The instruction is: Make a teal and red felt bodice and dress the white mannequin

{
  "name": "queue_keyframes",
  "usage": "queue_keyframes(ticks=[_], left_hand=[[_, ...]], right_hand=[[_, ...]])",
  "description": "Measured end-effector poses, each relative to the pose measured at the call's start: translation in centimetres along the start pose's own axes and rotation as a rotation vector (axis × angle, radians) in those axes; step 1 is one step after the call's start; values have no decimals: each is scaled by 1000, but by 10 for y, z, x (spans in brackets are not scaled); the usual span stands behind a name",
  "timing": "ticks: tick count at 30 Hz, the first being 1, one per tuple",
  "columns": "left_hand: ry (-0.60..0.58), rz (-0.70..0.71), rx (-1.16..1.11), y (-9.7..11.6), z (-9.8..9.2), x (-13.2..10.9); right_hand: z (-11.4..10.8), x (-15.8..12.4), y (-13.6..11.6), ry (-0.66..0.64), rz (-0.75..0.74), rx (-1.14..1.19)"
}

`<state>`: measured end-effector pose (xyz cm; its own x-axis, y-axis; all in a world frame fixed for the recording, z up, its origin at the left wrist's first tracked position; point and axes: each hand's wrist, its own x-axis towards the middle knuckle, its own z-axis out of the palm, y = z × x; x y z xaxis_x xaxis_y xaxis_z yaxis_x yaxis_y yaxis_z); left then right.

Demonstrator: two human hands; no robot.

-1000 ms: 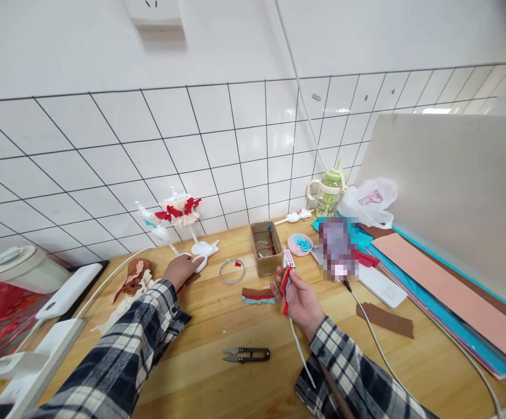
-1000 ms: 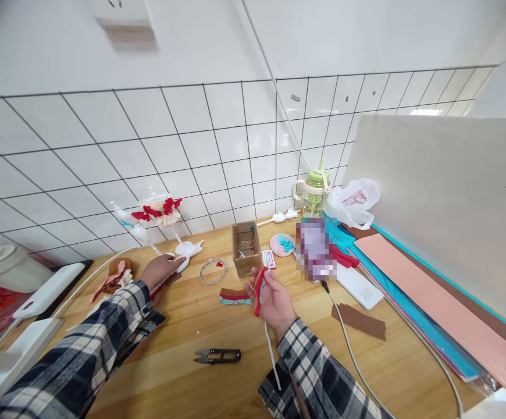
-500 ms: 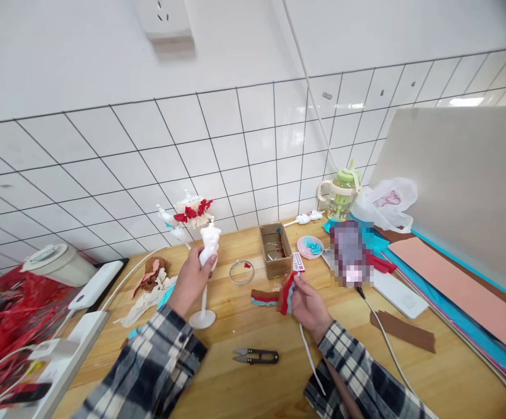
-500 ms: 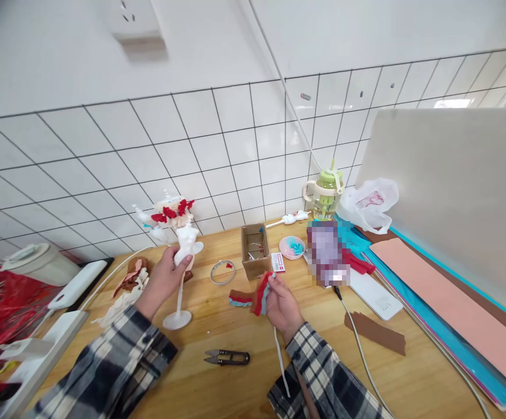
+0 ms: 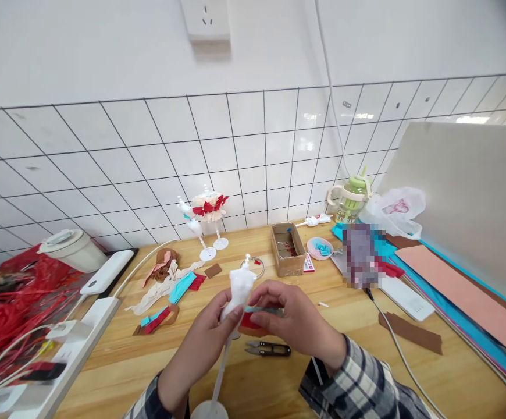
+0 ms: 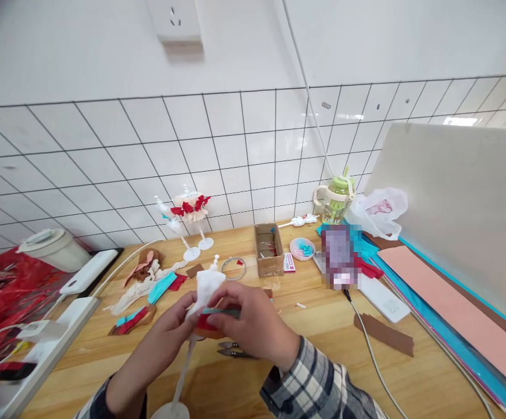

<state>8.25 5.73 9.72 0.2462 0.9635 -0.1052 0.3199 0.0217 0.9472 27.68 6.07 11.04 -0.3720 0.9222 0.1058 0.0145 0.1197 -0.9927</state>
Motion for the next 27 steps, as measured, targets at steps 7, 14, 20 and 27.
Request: queue_keyframes(ticks=[7, 14, 20, 27], left_hand=[[-32, -38, -278, -8, 9, -21], [-46, -115, -402, -10, 8, -37], [64, -156, -218, 1, 19, -25], [90, -144, -53, 4, 26, -19]], right_hand=[[21, 16, -20, 42, -124, -383], [23, 20, -8, 48, -84, -420], [11, 20, -7, 23, -145, -506], [13, 19, -7, 40, -124, -603]])
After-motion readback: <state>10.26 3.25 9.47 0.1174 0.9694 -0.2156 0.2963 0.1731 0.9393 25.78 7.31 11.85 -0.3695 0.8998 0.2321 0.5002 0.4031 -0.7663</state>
